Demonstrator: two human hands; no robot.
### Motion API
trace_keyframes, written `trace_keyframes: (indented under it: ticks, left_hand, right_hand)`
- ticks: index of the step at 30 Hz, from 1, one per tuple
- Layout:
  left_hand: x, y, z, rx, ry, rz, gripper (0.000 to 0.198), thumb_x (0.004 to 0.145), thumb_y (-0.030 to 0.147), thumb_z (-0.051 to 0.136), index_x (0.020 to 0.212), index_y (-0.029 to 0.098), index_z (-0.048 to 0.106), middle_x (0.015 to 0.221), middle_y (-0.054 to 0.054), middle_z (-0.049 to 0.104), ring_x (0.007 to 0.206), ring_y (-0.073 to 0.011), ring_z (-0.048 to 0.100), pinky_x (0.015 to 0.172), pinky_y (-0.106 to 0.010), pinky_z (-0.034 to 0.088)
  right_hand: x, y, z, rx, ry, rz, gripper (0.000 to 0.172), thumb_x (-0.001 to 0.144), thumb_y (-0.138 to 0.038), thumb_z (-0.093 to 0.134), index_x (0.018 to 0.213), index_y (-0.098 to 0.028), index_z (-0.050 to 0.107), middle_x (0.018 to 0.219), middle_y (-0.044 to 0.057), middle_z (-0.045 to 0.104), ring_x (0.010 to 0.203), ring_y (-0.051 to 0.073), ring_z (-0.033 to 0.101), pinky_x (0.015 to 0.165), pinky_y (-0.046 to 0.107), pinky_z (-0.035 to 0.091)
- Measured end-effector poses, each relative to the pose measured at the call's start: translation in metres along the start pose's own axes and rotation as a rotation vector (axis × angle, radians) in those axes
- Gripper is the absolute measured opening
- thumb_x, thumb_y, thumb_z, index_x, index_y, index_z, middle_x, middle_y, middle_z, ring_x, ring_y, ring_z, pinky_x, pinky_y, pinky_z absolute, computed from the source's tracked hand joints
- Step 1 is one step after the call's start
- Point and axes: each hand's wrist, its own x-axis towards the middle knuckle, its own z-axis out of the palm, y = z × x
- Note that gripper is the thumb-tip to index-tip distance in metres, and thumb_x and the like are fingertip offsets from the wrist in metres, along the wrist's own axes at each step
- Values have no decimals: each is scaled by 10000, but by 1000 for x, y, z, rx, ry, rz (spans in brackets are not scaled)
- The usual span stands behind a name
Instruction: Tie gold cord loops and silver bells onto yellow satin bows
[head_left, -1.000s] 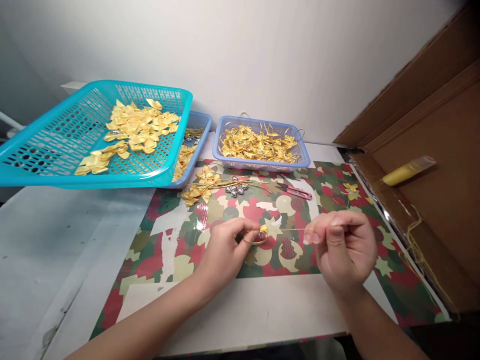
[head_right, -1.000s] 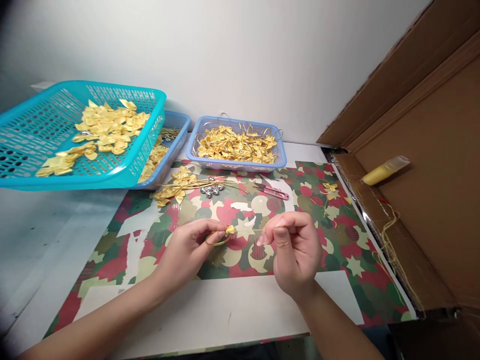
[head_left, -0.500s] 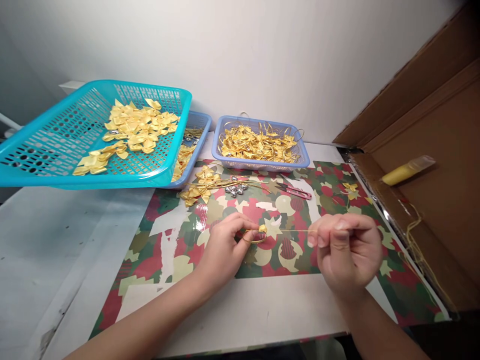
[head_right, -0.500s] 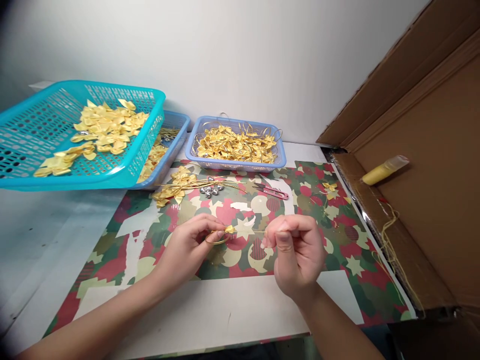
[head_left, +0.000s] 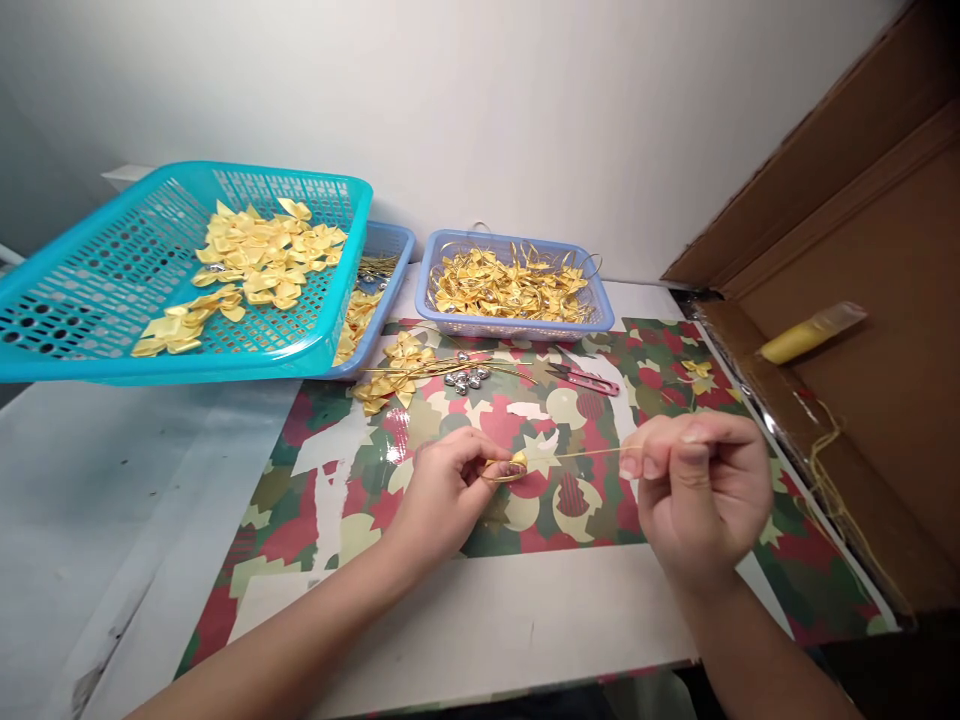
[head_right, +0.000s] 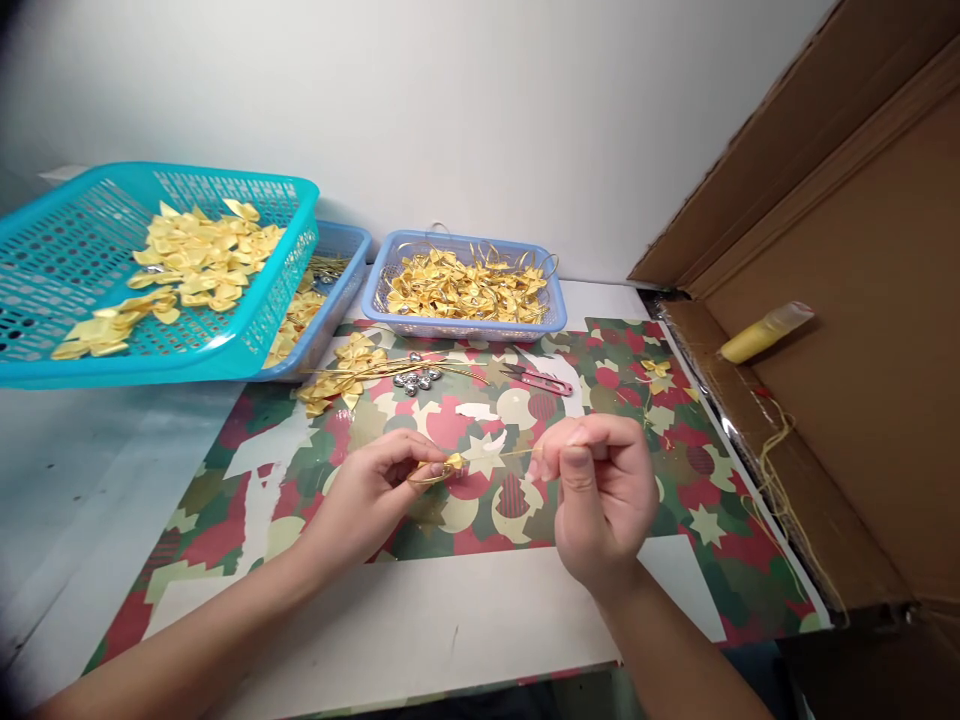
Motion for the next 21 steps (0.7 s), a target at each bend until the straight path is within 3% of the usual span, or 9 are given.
trace_keyframes:
  ticks: [6,11,16,21]
  left_hand:
    - [0,-4,1,77,26,113,179,880,201,522,827,179,692,822,-62,654,678,-149,606,554,-253,461]
    - [-1,-4,1,101,28,118,200,884,200,504,841,174,698,826,-63,644,666,-146,594,548,-255,449]
    - [0,-1,-1,-8,26,-8,175,850,273,562,818,183,708,831,-57,638,703,-162,588,583,-272,456]
    - [2,6,-3,-298,-12,-228,199,795,369,634,773,177,683,744,-19,619,639,-133,552,553,-243,429]
  right_hand:
    - [-3,0,0,-36,-2,-55,60,934,-237,566,887,-246,529,561,-59,491,471,116,488,461,278,444]
    - [-4,1,0,-14,-11,-71,42,931,-217,570,902,-246,565,562,-51,505,476,119,490,465,283,449]
    - [-1,0,-2,71,-49,-5,40,921,-193,580,907,-227,597,597,-37,575,517,126,544,500,289,484]
    - [1,-1,-3,113,-33,100,37,927,-212,581,923,-242,601,666,-35,672,572,126,624,524,265,535]
